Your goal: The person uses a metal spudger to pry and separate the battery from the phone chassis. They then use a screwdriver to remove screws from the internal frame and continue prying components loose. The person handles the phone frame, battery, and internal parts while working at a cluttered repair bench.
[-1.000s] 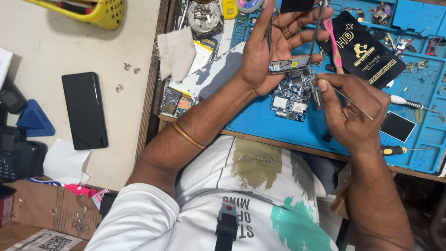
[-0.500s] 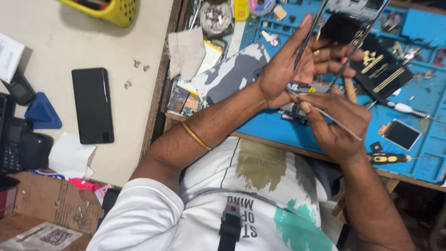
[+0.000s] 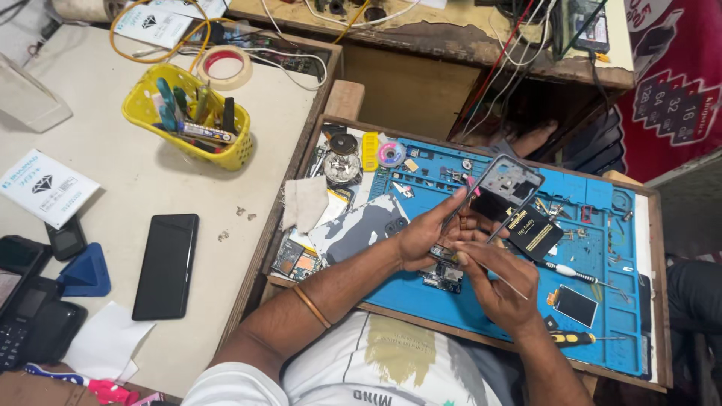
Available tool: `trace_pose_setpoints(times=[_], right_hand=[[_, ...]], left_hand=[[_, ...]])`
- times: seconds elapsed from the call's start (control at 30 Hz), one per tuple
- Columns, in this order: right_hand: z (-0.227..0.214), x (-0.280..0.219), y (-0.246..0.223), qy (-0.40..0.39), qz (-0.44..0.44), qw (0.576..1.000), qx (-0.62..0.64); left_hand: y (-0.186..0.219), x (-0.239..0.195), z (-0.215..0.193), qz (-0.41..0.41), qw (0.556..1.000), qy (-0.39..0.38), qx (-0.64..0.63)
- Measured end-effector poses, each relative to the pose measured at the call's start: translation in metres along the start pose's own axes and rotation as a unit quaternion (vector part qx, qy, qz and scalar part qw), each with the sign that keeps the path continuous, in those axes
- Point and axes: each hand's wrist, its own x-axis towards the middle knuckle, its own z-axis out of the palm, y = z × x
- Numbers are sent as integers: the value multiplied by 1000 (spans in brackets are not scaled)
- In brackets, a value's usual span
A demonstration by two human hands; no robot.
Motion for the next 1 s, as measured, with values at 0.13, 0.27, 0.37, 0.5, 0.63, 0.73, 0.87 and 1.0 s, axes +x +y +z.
trace_pose_setpoints(times=[0.13, 0.27, 0.37, 0.5, 0.63, 0.73, 0.87, 1.0], right_hand=[[-8, 4, -4, 12, 65, 998, 10], [-12, 5, -2, 41, 74, 996, 30], [-13, 1, 5, 61, 82, 994, 35], [-20, -10, 13, 104, 69, 992, 6], [-25, -16, 24, 150, 75, 984, 52], [-30, -21, 28, 169, 74, 981, 54], [-34, -27, 37, 157, 59, 985, 39], [-28, -32, 39, 99, 37, 994, -29]], left_hand=[[-3, -1, 1, -1, 998, 1, 59], [-5, 0, 2, -7, 996, -16, 86], [-7, 1, 0, -19, 994, -23, 101], [-8, 0, 5, -32, 990, -30, 132], [-12, 0, 12, -69, 978, -37, 191], [-14, 1, 11, -58, 985, -58, 152], [-6, 2, 5, -34, 994, -50, 87], [-6, 3, 1, -18, 1000, -18, 11]])
